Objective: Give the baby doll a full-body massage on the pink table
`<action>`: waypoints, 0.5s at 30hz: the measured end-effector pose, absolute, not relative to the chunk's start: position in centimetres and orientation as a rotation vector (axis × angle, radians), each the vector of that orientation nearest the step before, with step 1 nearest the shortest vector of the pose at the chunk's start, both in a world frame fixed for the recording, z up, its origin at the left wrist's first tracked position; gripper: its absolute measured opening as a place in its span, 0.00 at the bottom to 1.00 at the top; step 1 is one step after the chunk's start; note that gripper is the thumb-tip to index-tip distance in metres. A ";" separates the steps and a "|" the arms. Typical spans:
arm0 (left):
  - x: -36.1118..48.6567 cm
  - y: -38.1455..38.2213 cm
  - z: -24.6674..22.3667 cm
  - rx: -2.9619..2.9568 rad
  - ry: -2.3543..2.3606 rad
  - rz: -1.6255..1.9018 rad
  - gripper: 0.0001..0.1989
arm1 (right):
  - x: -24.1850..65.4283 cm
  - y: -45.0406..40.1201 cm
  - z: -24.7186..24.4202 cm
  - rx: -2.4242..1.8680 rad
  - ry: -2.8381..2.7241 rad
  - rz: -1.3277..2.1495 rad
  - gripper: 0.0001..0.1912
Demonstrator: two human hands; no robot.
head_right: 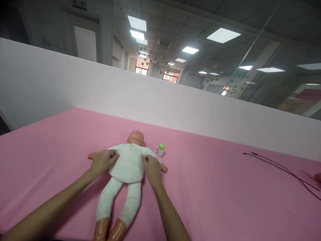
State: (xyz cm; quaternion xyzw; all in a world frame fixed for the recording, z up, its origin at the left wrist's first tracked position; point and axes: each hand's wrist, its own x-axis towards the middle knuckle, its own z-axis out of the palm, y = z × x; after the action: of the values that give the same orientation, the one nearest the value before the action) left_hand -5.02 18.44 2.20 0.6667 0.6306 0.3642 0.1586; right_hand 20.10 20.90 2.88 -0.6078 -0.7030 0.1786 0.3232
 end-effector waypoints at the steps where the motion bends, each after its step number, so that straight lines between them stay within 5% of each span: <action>1: -4.5 18.4 2.5 2.010 1.842 1.030 0.17 | 19.8 20.9 2.9 -1.533 -1.862 0.399 0.19; 6: -1.7 19.4 1.7 2.370 1.557 0.870 0.24 | 17.8 21.3 0.7 -1.365 -2.021 0.541 0.30; 10: -1.8 19.6 -0.2 2.273 1.590 0.734 0.31 | 18.1 21.2 -0.9 -1.351 -2.014 0.704 0.29; 15: -1.7 19.1 1.3 2.317 1.711 0.582 0.29 | 19.0 20.6 -0.2 -1.317 -1.999 0.768 0.28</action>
State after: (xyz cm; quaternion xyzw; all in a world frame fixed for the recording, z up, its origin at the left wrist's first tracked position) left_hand -1.74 19.11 1.25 0.7844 0.5793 0.1971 0.1012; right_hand 19.01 20.60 -0.18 -0.4984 -0.7562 0.2907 0.3087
